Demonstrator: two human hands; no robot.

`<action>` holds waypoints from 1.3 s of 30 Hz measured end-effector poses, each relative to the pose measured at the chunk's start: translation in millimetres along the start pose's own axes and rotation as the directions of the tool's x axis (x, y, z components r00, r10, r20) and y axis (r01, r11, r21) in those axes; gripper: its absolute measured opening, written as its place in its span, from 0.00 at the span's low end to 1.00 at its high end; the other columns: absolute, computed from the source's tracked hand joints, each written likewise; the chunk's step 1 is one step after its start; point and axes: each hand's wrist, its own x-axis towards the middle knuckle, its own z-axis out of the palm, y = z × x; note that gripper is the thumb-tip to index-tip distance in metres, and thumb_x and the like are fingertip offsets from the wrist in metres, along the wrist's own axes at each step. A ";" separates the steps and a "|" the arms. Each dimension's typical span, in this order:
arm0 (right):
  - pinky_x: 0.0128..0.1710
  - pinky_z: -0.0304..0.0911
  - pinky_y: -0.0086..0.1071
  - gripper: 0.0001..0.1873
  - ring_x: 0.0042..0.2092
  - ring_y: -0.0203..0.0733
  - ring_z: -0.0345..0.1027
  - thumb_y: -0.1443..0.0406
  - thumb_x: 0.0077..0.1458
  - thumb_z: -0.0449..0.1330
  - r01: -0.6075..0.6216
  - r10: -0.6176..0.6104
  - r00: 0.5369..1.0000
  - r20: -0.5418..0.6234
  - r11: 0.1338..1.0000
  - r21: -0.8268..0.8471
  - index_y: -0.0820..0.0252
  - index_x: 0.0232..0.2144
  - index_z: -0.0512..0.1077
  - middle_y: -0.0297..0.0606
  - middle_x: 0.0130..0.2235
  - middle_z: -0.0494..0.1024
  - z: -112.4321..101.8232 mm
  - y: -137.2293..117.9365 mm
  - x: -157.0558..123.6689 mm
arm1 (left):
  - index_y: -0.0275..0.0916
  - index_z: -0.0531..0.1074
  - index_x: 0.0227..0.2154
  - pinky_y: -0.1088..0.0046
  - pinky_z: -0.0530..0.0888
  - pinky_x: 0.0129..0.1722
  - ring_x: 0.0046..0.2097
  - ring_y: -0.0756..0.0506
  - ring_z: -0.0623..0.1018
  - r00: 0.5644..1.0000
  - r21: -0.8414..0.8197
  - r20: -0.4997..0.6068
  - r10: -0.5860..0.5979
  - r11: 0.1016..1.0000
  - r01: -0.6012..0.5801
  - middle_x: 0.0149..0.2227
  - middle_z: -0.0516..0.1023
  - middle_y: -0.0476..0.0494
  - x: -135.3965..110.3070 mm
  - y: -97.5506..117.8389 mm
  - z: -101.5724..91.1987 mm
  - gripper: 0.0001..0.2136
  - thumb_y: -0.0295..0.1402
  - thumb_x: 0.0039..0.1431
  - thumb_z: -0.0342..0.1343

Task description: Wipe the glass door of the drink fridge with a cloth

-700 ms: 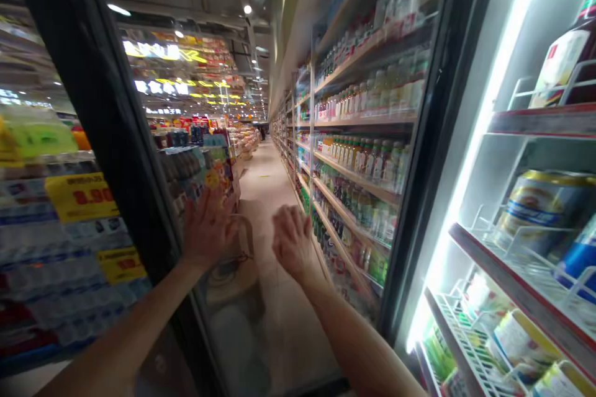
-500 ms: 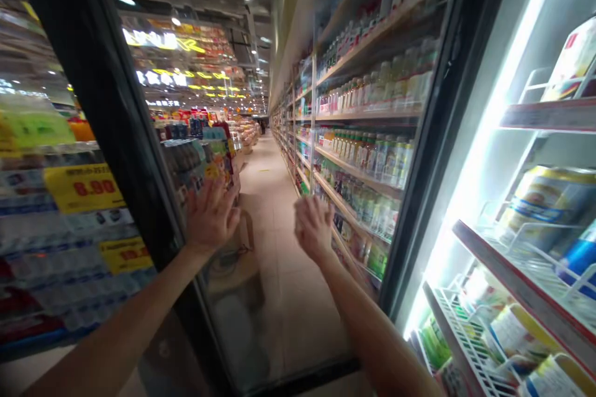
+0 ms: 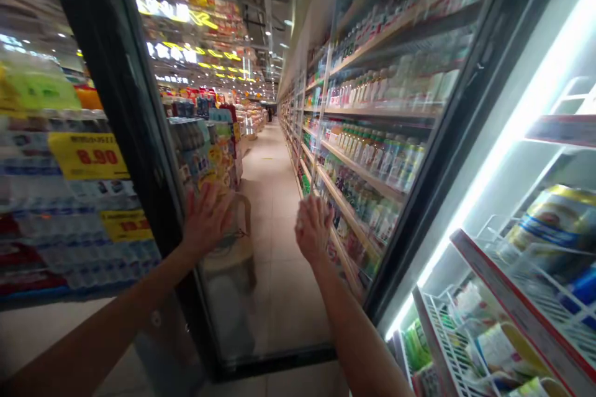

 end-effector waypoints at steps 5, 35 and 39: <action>0.57 0.41 0.64 0.31 0.66 0.56 0.37 0.63 0.59 0.44 -0.327 0.325 0.939 -0.117 0.945 0.000 0.62 0.63 0.48 0.56 0.64 0.50 -5.7 18.9 4.2 | 0.47 0.50 0.62 0.58 0.41 0.65 0.66 0.45 0.47 0.994 -0.022 0.031 -0.105 0.994 0.106 0.62 0.59 0.41 -45.2 12.9 8.3 0.30 0.30 0.58 0.51; 0.57 0.42 0.64 0.30 0.66 0.58 0.40 0.64 0.59 0.44 -0.371 0.369 0.911 -0.185 0.928 0.026 0.62 0.63 0.49 0.56 0.64 0.51 -10.4 39.8 -4.4 | 0.39 0.59 0.56 0.52 0.41 0.63 0.67 0.41 0.43 0.971 0.118 0.136 -0.196 0.976 0.181 0.61 0.60 0.37 -45.2 25.6 11.9 0.21 0.33 0.60 0.46; 0.62 0.35 0.56 0.29 0.67 0.49 0.37 0.67 0.57 0.47 0.179 -0.185 0.981 0.052 0.978 0.104 0.57 0.61 0.54 0.47 0.61 0.61 6.3 -28.5 -6.2 | 0.40 0.55 0.59 0.52 0.42 0.63 0.67 0.41 0.43 0.982 0.095 0.083 -0.172 0.982 0.164 0.62 0.57 0.37 -46.9 24.6 15.6 0.24 0.34 0.59 0.47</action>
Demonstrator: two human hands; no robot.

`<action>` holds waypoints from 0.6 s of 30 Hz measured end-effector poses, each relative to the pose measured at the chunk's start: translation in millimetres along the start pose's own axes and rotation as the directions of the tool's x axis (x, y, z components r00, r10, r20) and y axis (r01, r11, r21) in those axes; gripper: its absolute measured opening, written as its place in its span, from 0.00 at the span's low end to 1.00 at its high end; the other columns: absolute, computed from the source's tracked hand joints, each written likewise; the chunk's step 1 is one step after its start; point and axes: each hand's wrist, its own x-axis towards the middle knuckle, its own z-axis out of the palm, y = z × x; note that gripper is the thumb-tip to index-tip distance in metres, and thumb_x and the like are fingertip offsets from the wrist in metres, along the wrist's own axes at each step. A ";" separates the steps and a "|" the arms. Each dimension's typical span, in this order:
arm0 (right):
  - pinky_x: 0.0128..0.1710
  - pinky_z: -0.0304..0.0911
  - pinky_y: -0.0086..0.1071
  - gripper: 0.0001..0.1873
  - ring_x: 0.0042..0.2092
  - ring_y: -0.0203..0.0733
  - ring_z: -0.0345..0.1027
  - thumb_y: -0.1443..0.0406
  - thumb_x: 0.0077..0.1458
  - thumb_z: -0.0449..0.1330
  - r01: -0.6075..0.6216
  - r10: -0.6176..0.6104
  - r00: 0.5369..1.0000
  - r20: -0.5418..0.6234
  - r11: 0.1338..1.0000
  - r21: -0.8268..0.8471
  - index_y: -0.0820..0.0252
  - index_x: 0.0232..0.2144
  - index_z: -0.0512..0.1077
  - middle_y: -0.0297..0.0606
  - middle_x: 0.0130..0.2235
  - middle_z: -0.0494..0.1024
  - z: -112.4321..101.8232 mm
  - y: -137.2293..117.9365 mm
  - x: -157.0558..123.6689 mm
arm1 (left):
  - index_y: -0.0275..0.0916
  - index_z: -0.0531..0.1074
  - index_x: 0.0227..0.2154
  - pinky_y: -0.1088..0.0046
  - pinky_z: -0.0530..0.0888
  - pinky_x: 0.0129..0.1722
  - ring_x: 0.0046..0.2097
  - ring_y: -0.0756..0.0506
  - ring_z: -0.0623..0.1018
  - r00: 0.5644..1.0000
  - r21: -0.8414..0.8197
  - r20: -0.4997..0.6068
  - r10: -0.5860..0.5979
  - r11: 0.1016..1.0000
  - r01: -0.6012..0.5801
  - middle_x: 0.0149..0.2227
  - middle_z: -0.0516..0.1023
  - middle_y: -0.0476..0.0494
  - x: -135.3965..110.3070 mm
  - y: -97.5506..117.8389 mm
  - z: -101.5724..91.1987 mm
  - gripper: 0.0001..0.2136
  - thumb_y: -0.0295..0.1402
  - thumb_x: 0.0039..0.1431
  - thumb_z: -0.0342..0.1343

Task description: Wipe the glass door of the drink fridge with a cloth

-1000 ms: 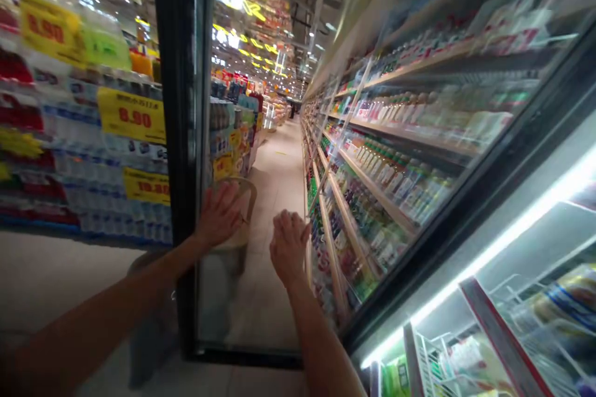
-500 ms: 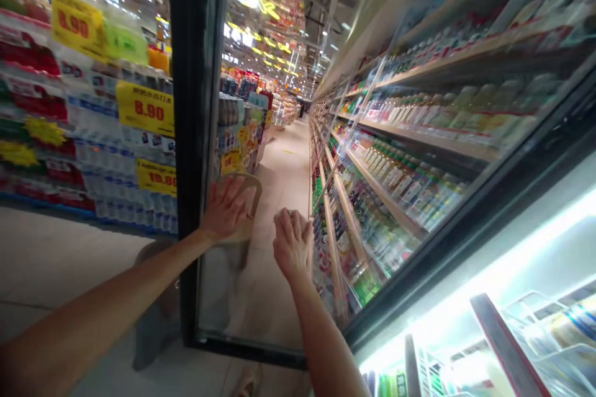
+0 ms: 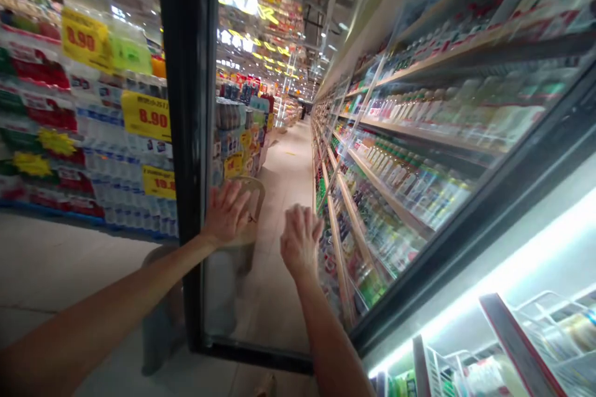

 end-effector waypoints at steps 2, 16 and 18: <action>0.63 0.32 0.54 0.27 0.66 0.47 0.40 0.67 0.56 0.49 0.143 -0.145 0.986 0.080 0.989 0.033 0.54 0.59 0.58 0.43 0.59 0.64 3.1 -4.6 1.8 | 0.40 0.52 0.60 0.52 0.42 0.64 0.67 0.41 0.42 0.999 -0.014 -0.029 0.015 1.000 -0.016 0.63 0.55 0.37 1.5 -1.4 -1.2 0.26 0.33 0.59 0.48; 0.63 0.30 0.53 0.25 0.66 0.46 0.39 0.66 0.56 0.49 0.111 -0.113 0.992 0.061 0.993 0.026 0.55 0.57 0.61 0.43 0.59 0.63 5.2 -6.4 7.3 | 0.42 0.42 0.63 0.53 0.40 0.64 0.67 0.40 0.40 0.998 -0.019 -0.049 0.036 0.999 -0.037 0.66 0.44 0.39 4.9 -1.6 -0.8 0.31 0.33 0.59 0.48; 0.64 0.29 0.50 0.24 0.65 0.44 0.42 0.66 0.55 0.50 0.228 -0.230 0.968 0.100 0.973 0.032 0.53 0.55 0.63 0.39 0.57 0.66 3.8 1.1 7.7 | 0.42 0.43 0.63 0.54 0.41 0.64 0.67 0.41 0.40 0.998 -0.024 -0.045 0.042 0.999 -0.043 0.66 0.46 0.39 6.2 -2.6 -1.5 0.31 0.33 0.59 0.49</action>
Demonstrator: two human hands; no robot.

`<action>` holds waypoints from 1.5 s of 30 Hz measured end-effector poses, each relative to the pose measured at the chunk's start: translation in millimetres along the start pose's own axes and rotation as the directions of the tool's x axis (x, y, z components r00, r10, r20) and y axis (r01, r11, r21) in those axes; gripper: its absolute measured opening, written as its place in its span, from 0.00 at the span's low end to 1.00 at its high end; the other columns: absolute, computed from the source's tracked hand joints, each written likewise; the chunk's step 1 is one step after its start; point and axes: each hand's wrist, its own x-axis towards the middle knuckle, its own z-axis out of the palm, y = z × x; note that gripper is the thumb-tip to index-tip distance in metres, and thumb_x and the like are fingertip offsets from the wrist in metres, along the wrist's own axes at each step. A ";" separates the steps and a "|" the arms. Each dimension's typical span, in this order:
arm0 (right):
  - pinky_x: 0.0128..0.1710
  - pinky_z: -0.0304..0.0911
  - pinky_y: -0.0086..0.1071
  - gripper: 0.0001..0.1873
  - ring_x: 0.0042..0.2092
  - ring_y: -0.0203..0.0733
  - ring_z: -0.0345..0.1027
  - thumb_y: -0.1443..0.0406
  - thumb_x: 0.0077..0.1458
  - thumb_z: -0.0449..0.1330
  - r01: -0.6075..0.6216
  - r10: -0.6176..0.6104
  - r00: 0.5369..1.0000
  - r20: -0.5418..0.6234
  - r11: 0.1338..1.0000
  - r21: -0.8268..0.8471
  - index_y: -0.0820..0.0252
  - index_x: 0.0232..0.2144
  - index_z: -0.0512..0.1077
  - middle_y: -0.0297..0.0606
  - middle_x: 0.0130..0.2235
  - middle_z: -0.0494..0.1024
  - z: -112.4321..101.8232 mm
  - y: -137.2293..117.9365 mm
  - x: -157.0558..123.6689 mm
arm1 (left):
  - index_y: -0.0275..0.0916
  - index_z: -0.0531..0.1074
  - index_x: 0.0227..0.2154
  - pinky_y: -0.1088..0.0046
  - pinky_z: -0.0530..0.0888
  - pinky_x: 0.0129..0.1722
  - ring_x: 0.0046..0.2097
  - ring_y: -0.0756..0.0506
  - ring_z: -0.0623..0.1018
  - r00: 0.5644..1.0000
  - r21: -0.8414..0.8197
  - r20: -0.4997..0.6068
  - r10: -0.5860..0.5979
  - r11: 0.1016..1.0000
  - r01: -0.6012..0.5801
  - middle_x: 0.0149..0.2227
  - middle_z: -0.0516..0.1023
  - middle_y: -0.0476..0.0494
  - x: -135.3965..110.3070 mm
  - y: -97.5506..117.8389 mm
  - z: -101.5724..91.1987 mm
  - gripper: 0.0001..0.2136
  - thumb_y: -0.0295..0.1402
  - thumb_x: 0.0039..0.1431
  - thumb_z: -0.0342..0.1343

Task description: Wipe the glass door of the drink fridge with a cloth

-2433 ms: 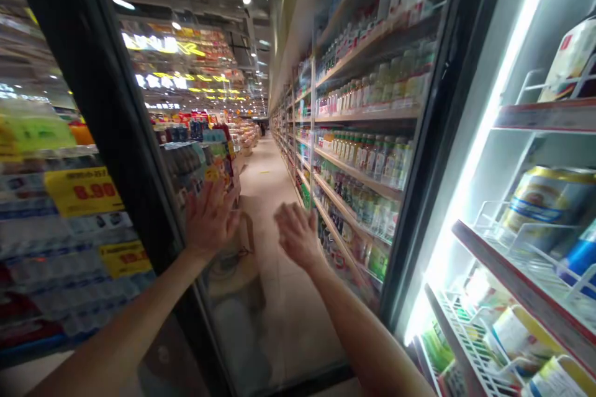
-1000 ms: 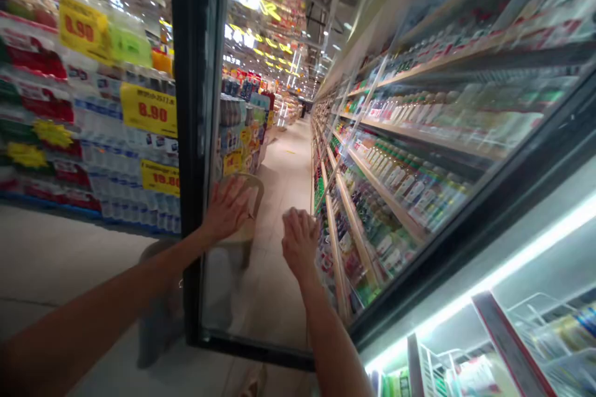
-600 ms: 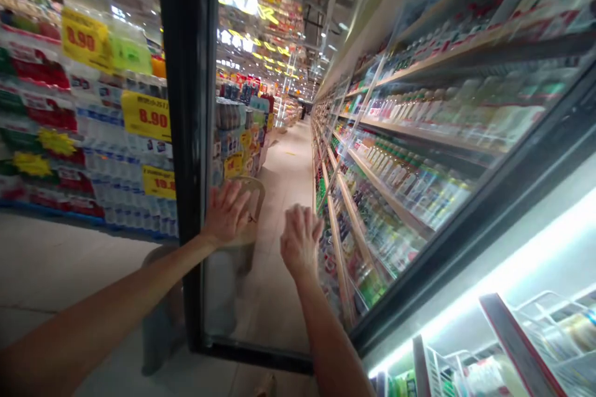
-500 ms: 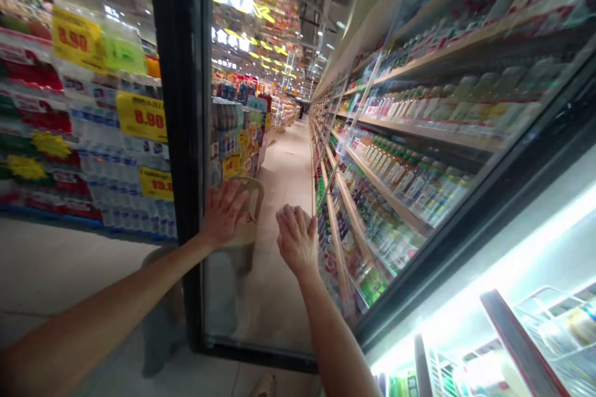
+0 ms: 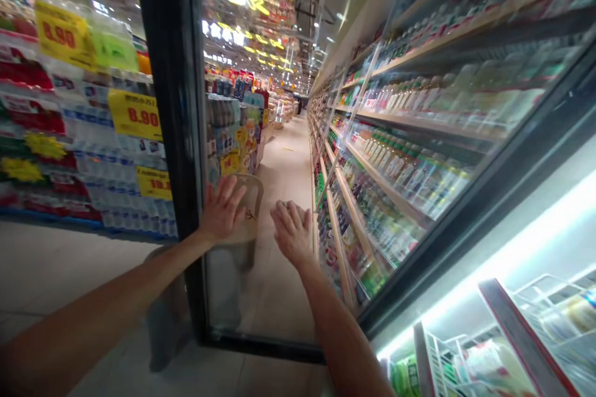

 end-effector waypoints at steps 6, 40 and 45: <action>0.57 0.42 0.63 0.28 0.64 0.58 0.46 0.65 0.56 0.49 -0.520 0.448 0.809 -0.381 0.848 -0.108 0.60 0.60 0.57 0.55 0.61 0.58 -35.2 104.1 -32.7 | 0.42 0.43 0.63 0.52 0.41 0.64 0.67 0.41 0.41 0.999 -0.015 0.037 -0.022 1.000 0.023 0.66 0.48 0.38 -0.2 -0.5 2.8 0.31 0.32 0.58 0.49; 0.59 0.31 0.63 0.23 0.65 0.56 0.41 0.63 0.57 0.47 -0.251 0.244 0.959 -0.147 0.967 -0.034 0.60 0.54 0.65 0.49 0.59 0.61 2.7 88.8 -0.7 | 0.38 0.44 0.63 0.52 0.45 0.63 0.67 0.39 0.36 0.890 -0.033 0.449 -0.080 0.994 0.106 0.67 0.40 0.38 23.7 -7.6 8.8 0.30 0.33 0.58 0.46; 0.60 0.28 0.61 0.25 0.66 0.52 0.38 0.64 0.57 0.47 -0.243 0.235 0.958 -0.164 0.970 -0.030 0.58 0.57 0.61 0.46 0.61 0.58 14.2 88.8 4.7 | 0.37 0.42 0.63 0.54 0.48 0.62 0.67 0.38 0.37 0.859 -0.042 0.505 -0.078 0.993 0.114 0.67 0.36 0.39 33.1 -11.0 10.5 0.34 0.28 0.55 0.47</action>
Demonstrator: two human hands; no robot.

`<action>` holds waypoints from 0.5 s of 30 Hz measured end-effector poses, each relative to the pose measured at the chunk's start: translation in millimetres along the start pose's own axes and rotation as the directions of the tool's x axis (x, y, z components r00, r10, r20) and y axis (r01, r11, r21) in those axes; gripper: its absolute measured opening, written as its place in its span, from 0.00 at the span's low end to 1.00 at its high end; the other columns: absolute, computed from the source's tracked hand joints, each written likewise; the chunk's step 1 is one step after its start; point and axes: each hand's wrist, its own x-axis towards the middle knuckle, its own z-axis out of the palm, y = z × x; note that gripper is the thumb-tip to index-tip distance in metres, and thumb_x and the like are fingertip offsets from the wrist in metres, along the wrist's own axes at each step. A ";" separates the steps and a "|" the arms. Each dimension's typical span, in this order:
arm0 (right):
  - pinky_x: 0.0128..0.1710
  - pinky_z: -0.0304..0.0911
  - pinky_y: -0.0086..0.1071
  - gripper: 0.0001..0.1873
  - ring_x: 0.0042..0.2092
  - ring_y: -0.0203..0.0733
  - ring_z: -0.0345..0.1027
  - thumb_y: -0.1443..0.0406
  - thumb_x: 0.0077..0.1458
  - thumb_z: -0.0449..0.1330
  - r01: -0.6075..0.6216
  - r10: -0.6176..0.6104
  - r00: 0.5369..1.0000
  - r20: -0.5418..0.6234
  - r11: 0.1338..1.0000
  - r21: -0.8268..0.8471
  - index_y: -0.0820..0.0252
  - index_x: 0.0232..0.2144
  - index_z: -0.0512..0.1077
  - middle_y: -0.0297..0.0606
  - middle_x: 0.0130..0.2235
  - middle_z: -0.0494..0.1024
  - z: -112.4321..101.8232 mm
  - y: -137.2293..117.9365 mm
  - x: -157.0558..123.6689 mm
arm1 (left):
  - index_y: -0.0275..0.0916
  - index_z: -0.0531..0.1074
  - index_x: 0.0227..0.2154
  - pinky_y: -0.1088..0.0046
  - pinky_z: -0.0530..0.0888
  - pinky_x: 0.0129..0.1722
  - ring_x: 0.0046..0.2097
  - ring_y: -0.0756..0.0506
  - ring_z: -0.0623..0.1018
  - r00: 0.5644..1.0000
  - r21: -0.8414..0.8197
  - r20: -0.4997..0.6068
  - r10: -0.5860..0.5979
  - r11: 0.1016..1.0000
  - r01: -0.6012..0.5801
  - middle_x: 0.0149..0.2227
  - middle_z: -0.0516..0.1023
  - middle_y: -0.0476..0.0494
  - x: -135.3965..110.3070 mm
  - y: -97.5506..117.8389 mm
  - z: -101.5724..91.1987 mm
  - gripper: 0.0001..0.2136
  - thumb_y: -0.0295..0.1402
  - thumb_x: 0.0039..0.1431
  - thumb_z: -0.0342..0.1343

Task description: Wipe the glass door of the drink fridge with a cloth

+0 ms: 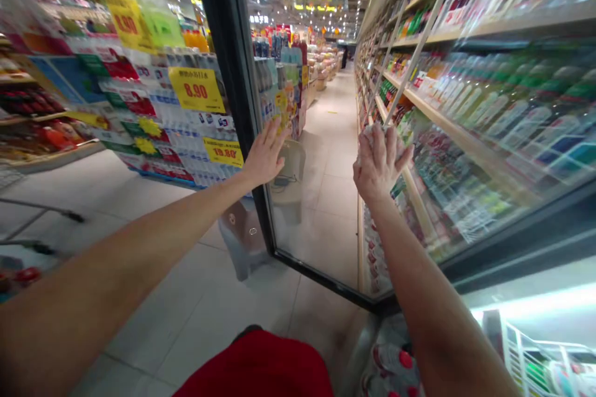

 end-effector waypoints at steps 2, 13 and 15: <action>0.61 0.27 0.60 0.25 0.66 0.52 0.38 0.63 0.57 0.47 0.002 -0.002 1.000 0.007 1.000 -0.001 0.58 0.57 0.61 0.44 0.62 0.58 3.7 -3.1 2.0 | 0.37 0.42 0.63 0.54 0.49 0.62 0.67 0.38 0.38 1.000 -0.002 0.011 -0.010 1.000 0.010 0.67 0.36 0.39 3.7 -1.5 1.8 0.35 0.27 0.53 0.47; 0.61 0.27 0.58 0.26 0.65 0.51 0.42 0.62 0.56 0.49 0.023 -0.014 0.995 0.097 0.995 -0.100 0.58 0.57 0.61 0.45 0.61 0.60 -22.8 55.4 -1.6 | 0.30 0.42 0.63 0.53 0.49 0.64 0.67 0.35 0.38 0.999 -0.055 -0.053 -0.007 0.998 0.005 0.67 0.37 0.31 25.0 1.6 25.9 0.38 0.27 0.49 0.52; 0.61 0.28 0.59 0.27 0.66 0.54 0.39 0.62 0.55 0.49 -0.047 0.048 0.999 0.007 0.994 -0.104 0.60 0.58 0.60 0.48 0.62 0.58 -24.6 61.6 -0.9 | 0.29 0.43 0.63 0.53 0.49 0.63 0.67 0.35 0.39 0.999 -0.044 -0.039 0.021 0.999 -0.023 0.66 0.38 0.29 28.2 -2.5 25.8 0.38 0.27 0.48 0.52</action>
